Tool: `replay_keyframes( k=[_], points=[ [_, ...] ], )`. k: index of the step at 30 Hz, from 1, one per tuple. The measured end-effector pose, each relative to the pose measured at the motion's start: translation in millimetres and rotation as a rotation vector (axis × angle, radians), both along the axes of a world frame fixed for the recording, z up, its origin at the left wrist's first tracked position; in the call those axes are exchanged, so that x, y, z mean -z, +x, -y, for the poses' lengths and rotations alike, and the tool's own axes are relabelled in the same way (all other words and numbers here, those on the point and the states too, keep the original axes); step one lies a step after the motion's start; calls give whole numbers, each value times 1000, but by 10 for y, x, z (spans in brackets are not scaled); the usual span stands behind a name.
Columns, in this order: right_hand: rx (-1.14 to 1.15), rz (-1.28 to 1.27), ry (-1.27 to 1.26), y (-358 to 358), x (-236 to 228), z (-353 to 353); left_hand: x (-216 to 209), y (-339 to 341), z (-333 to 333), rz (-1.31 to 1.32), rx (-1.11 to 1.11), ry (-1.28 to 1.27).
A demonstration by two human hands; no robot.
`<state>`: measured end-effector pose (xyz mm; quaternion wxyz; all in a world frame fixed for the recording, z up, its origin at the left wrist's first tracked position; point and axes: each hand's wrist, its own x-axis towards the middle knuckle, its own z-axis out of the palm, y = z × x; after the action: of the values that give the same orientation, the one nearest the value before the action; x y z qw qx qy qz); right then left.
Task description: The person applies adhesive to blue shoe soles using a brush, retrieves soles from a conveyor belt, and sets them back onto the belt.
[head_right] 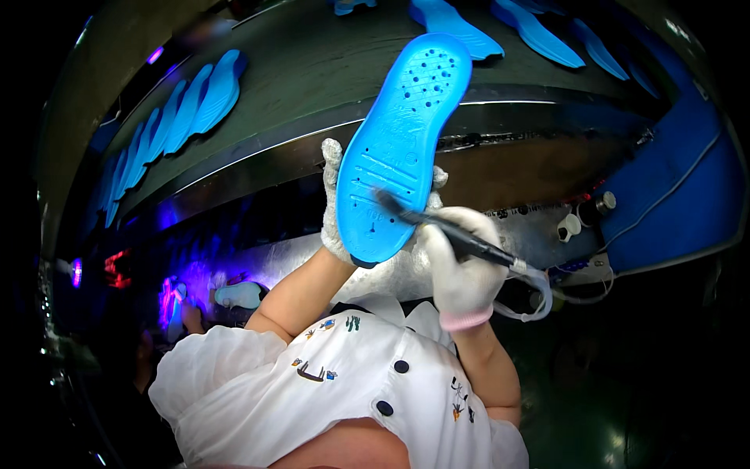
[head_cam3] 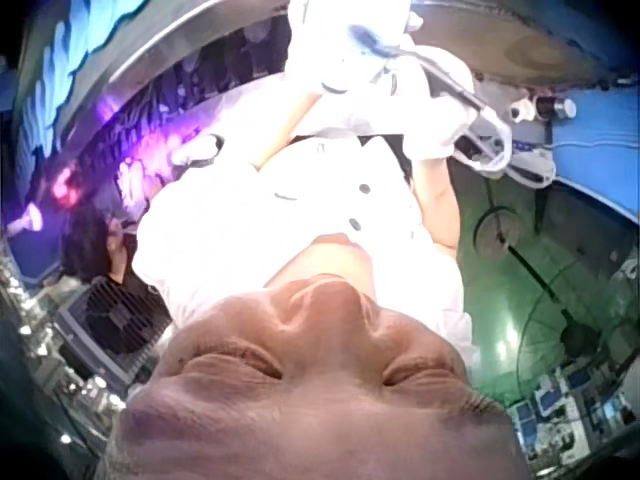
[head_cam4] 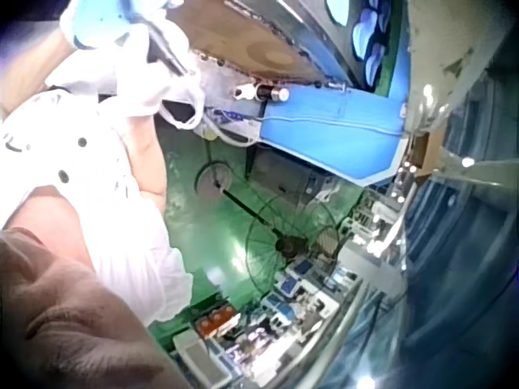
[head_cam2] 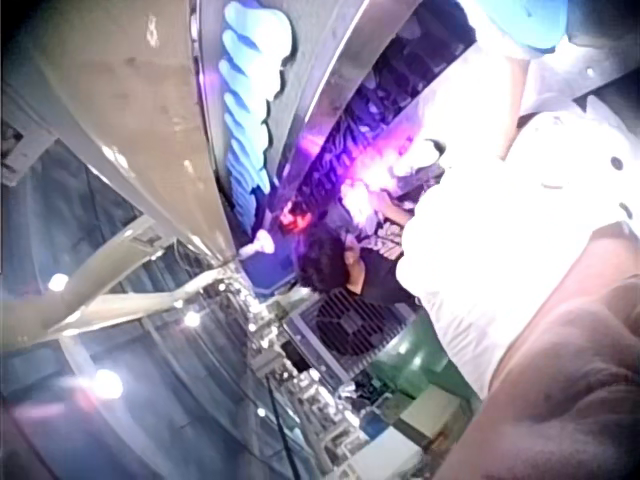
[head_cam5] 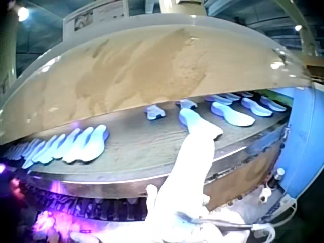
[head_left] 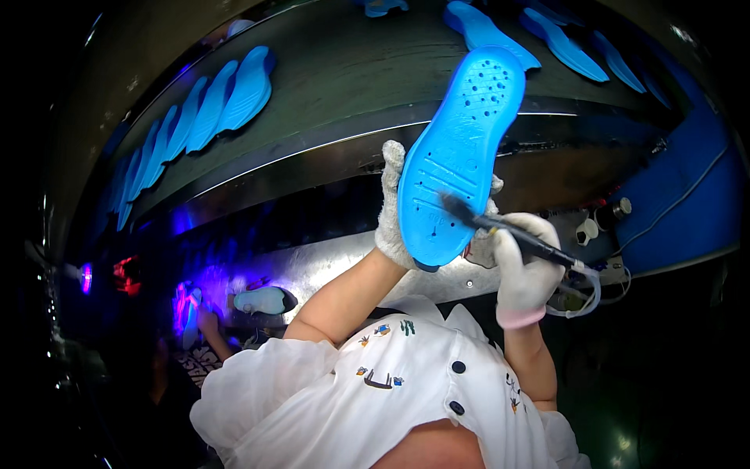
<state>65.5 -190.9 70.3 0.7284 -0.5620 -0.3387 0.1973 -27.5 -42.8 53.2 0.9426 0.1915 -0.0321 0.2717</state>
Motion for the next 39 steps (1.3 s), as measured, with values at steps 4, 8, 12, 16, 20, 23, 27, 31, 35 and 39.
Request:
replay_keyframes(
  k=[4, 8, 12, 16, 20, 23, 27, 31, 35, 39],
  points=[
    [-110, 746, 219, -2, -6, -206, -29, -125, -71, 18, -11, 25],
    [54, 479, 195, 49, -71, -467, -40, -92, 67, -107, -157, -4],
    [-244, 1026, 370, 27, -46, -488, 24, -141, 68, 21, -136, -1],
    [-562, 300, 194, 86, 33, -418, 75, -281, -33, 58, -184, -55],
    [-370, 693, 206, 134, 43, -415, 94, -414, -131, 122, -49, -28],
    [-668, 876, 351, 125, -47, -416, 108, -542, -172, -3, 7, -16],
    [-642, 510, 33, 149, -175, -441, 139, -741, -205, -23, 102, -210],
    [-923, 1290, 317, 169, -129, -473, 110, -846, -257, -458, -90, 39],
    [-825, 618, 102, 121, -19, -538, 19, -835, -296, -614, -133, 60],
    [-915, 1207, 134, 159, -120, -384, -94, -850, -251, -608, -328, 4]
  ],
)
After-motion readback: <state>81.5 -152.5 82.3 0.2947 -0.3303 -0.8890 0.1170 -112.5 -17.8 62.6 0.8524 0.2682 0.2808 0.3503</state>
